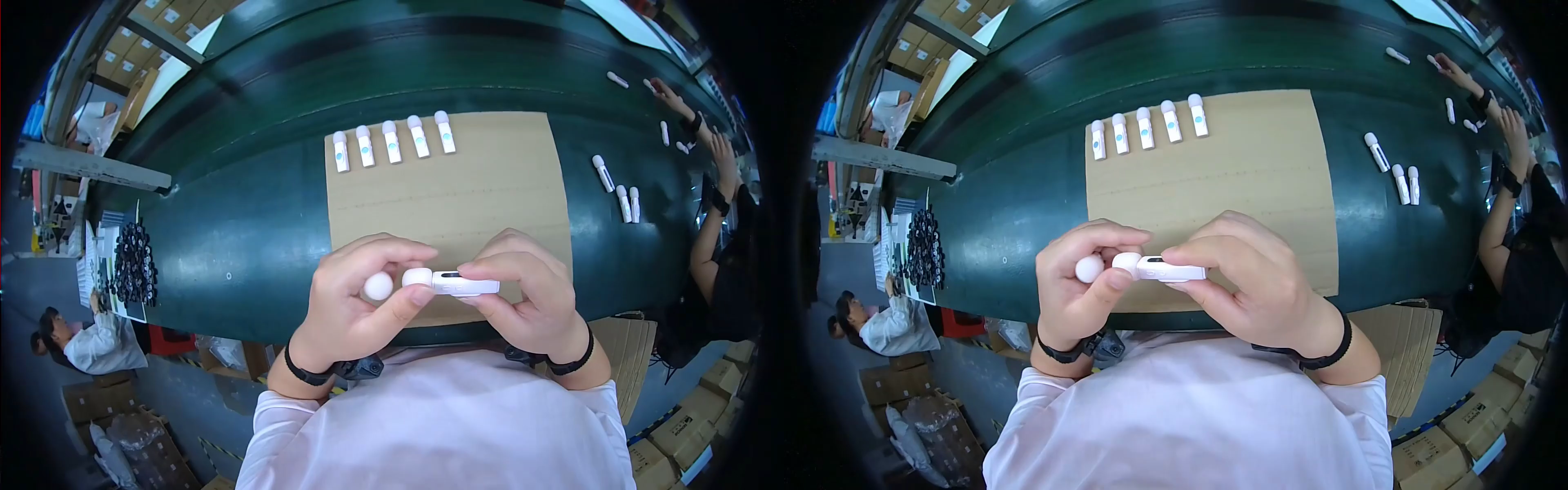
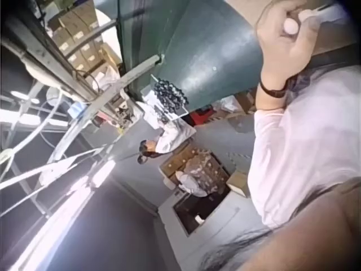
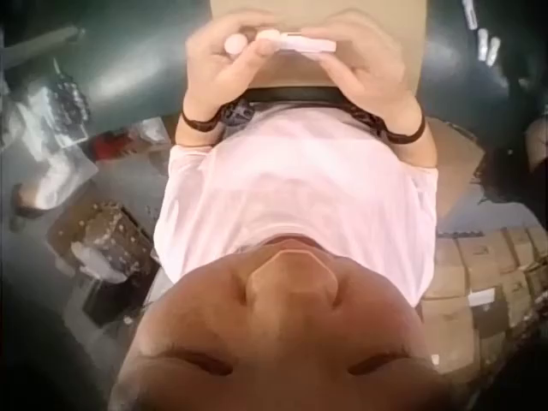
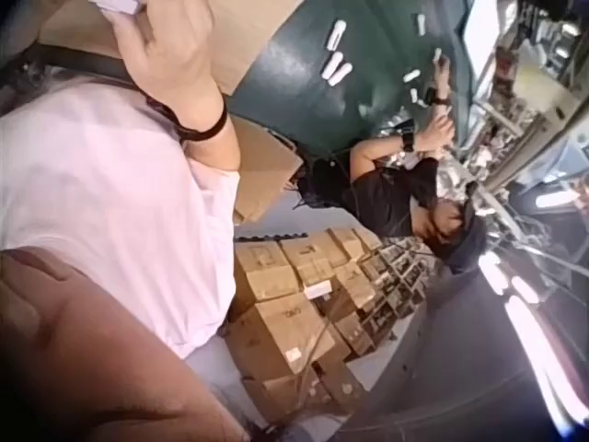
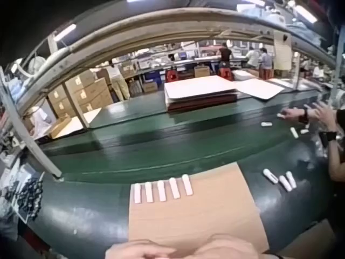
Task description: The person picks up a white electronic device, presses its buttons, and aligns it on a cardboard sheet. This process is repeated for multiple devices, occasionally moving items on the conveyor belt or turning the devices over before placing them in rows.
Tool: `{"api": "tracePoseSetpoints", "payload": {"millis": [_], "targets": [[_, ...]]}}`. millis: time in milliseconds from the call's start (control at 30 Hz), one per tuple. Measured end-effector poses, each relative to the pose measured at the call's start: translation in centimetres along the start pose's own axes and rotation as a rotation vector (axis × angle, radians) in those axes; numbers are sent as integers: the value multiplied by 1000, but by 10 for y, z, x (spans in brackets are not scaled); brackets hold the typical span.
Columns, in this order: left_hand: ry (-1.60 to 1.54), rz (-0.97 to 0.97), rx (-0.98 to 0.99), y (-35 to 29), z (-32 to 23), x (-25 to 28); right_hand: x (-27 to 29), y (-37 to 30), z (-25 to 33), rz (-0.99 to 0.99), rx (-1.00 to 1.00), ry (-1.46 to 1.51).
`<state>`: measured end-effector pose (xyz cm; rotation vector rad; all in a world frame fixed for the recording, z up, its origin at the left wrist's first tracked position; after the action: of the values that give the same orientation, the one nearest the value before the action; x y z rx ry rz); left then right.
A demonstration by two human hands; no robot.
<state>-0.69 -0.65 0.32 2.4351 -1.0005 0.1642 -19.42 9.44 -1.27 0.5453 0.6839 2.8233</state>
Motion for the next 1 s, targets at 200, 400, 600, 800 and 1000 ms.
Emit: {"api": "tracePoseSetpoints", "payload": {"millis": [200,400,600,800,1000], "targets": [[-134,215,109,29,-22,12,19,31,26,67,204,-205],[-125,241,3,62,-41,23,45,65,56,94,347,-354],[-232,290,76,87,-53,38,62,90,79,182,335,-349],[-258,246,-7,96,-38,40,87,112,87,303,193,-381],[-438,169,73,90,-12,64,159,157,75,-100,-35,-202]]}}
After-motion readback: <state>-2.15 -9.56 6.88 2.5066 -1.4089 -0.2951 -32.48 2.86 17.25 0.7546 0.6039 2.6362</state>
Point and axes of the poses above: each hand's wrist, its own y-axis towards the middle knuckle, its own x-axis out of the back of the hand, z = x × y, the point moved 1 cm from there along y, towards the middle knuckle, and after that the axes turned 5 degrees about -x, right-handed, at the moved point
